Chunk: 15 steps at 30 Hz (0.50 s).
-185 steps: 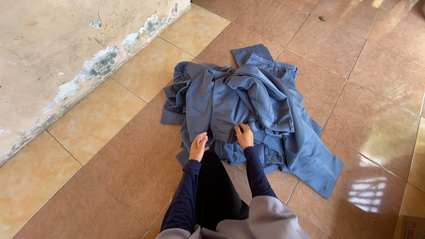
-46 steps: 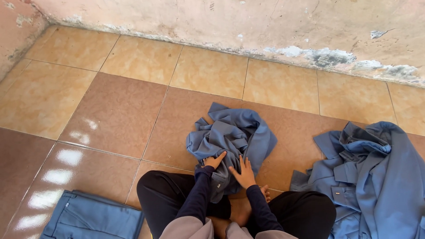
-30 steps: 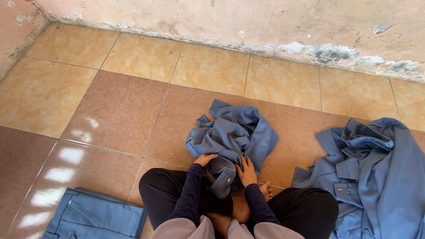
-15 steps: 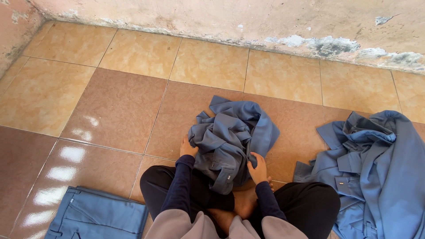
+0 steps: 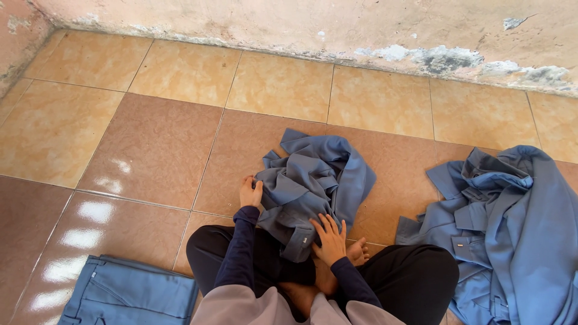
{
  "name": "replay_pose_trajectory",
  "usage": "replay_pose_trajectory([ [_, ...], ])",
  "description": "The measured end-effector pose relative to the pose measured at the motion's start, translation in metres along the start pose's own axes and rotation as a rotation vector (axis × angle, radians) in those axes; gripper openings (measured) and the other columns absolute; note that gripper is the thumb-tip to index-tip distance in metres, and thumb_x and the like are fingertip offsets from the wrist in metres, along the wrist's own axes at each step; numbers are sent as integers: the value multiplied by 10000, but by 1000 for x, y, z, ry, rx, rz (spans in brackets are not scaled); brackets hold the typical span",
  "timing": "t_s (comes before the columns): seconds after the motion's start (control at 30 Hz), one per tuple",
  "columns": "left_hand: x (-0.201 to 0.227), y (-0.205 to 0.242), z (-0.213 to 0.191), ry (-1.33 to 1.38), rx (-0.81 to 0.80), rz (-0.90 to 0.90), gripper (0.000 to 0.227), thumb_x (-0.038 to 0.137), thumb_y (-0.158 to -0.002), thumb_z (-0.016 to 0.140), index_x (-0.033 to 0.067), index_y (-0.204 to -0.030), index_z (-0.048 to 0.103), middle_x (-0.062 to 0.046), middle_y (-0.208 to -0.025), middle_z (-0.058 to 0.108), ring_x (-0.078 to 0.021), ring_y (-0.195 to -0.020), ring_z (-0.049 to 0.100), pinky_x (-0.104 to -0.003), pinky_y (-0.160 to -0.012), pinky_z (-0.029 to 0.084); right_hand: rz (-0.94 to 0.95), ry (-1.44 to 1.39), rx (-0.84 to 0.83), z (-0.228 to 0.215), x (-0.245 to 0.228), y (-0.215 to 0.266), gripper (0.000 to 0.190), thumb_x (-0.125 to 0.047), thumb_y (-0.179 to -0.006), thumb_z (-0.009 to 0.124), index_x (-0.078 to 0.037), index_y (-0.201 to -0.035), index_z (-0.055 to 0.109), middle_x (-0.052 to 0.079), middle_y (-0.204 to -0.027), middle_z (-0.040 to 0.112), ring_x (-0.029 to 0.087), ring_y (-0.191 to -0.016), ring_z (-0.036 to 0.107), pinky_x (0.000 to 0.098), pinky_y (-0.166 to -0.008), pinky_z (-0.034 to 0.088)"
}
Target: Neatly folding pairs of pants while sitting on the floor, smoothing out wrinkles between folds.
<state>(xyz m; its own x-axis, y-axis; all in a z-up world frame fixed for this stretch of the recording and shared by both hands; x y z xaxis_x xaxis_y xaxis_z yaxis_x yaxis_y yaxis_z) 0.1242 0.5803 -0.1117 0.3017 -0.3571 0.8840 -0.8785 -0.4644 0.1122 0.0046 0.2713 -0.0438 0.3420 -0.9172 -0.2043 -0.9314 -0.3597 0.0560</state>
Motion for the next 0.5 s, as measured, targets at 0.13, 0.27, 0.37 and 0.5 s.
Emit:
replay_pose_trajectory([
  [0.13, 33, 11, -12, -102, -165, -68, 486, 478, -765, 692, 102, -1056, 594, -237, -1130, 619, -463, -1157, 605, -530, -914, 512, -96, -77, 108, 0, 4, -15, 449, -256, -747, 749, -322, -1176, 636, -45, -1521, 455, 261, -1505, 265, 670, -1185, 26],
  [0.27, 76, 32, -23, -128, -219, -4, 391, 428, -869, 678, 129, -1067, 523, -237, -1039, 654, -444, -1053, 657, -518, -803, 546, -195, -286, 210, -36, -7, -22, 286, -207, -710, 763, -247, -961, 632, -62, -1404, 598, 213, -1487, 339, 585, -1228, 17],
  [0.37, 125, 51, -35, -218, -221, 57, 463, 456, -887, 683, 142, -1173, 497, -224, -1027, 677, -410, -992, 693, -507, -763, 584, -264, -482, 301, -66, -8, -29, 236, -173, -668, 735, -210, -880, 641, -25, -1120, 724, 204, -1248, 565, 527, -1248, 94],
  [0.5, 186, 72, -53, -29, -188, 155, 617, 361, -764, 872, 182, -1259, 549, -173, -980, 760, -317, -874, 736, -411, -713, 607, -279, -437, 410, -100, 12, -46, 458, -220, -536, 721, -221, -994, 718, -12, -921, 770, 212, -919, 756, 385, -1037, 481],
])
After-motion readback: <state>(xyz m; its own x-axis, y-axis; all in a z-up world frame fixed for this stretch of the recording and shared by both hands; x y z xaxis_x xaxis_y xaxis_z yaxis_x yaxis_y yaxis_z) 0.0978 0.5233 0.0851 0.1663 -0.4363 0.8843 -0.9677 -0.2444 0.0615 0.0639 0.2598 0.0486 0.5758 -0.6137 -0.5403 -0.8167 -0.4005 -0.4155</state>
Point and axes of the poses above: each hand's wrist, its own y-axis away from the middle knuckle, its own z-axis out of the palm, x = y × z, the point moved 7 cm from there along -y, towards the middle knuckle
